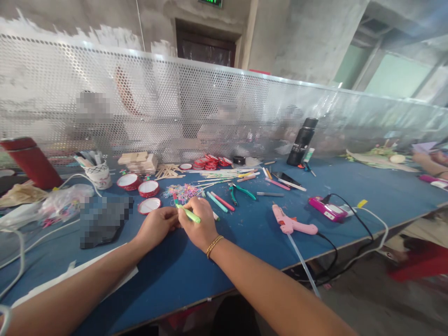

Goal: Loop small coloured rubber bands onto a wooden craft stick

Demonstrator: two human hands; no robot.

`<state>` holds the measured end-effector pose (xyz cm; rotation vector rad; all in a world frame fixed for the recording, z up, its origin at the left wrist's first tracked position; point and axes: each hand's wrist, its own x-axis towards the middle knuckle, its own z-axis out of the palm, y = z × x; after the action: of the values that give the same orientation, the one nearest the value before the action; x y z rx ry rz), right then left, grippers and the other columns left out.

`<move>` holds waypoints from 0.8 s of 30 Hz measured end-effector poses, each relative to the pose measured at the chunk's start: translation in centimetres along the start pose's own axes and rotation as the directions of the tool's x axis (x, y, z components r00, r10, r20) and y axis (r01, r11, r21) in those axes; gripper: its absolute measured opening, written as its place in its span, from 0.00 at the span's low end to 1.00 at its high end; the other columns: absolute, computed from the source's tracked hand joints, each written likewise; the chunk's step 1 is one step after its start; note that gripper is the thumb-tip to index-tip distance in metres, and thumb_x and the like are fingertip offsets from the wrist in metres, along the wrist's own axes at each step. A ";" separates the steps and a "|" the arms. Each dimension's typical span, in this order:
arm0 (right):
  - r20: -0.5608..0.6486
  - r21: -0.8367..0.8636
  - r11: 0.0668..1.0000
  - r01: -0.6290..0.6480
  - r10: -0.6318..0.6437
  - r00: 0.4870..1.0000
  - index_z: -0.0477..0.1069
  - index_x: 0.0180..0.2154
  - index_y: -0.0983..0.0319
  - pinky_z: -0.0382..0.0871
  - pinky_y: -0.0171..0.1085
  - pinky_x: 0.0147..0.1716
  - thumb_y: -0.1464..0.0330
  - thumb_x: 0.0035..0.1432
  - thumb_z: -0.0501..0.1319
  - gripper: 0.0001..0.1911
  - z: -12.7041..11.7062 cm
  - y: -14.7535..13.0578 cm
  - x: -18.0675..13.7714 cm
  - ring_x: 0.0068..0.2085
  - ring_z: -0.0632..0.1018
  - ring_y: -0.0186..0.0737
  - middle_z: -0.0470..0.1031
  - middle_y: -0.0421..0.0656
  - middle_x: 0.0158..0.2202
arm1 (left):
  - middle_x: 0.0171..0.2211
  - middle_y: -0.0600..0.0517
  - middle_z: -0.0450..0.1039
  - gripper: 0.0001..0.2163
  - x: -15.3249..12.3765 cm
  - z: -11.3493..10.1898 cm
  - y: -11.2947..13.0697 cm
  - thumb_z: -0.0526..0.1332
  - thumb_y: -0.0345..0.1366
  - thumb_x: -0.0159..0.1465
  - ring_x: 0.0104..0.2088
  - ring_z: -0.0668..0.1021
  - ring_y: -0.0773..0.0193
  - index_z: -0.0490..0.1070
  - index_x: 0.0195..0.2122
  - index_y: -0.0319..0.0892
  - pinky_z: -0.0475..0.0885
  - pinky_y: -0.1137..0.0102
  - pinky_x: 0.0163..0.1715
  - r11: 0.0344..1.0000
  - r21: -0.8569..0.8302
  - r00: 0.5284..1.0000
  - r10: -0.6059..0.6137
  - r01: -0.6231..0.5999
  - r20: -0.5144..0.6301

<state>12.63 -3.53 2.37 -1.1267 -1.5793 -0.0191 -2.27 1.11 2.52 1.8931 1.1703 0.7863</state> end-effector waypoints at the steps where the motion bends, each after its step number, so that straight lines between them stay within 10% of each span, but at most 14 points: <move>1: 0.003 0.002 1.000 -0.003 0.003 1.000 0.64 0.28 0.59 0.63 0.38 0.36 0.68 0.60 0.58 0.07 0.0 0.0 0.0 0.33 0.70 0.39 0.69 0.39 0.27 | 0.22 0.52 0.75 0.14 0.0 0.0 0.1 0.59 0.48 0.56 0.24 0.73 0.64 0.73 0.23 0.42 0.62 0.72 0.23 1.000 -0.003 1.000 -0.003 0.003 -0.008; 24: -0.009 0.005 1.000 -0.011 0.011 1.000 0.64 0.28 0.59 0.64 0.38 0.35 0.69 0.60 0.58 0.07 0.0 -0.2 0.0 0.33 0.71 0.39 0.69 0.40 0.27 | 0.24 0.52 0.76 0.16 0.1 0.0 0.0 0.59 0.49 0.56 0.24 0.73 0.65 0.73 0.25 0.42 0.62 0.72 0.24 1.000 0.005 1.000 0.000 0.000 0.008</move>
<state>12.49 -3.66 2.45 -1.1304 -1.5647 -0.0130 -2.26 1.17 2.56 1.8988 1.1690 0.7756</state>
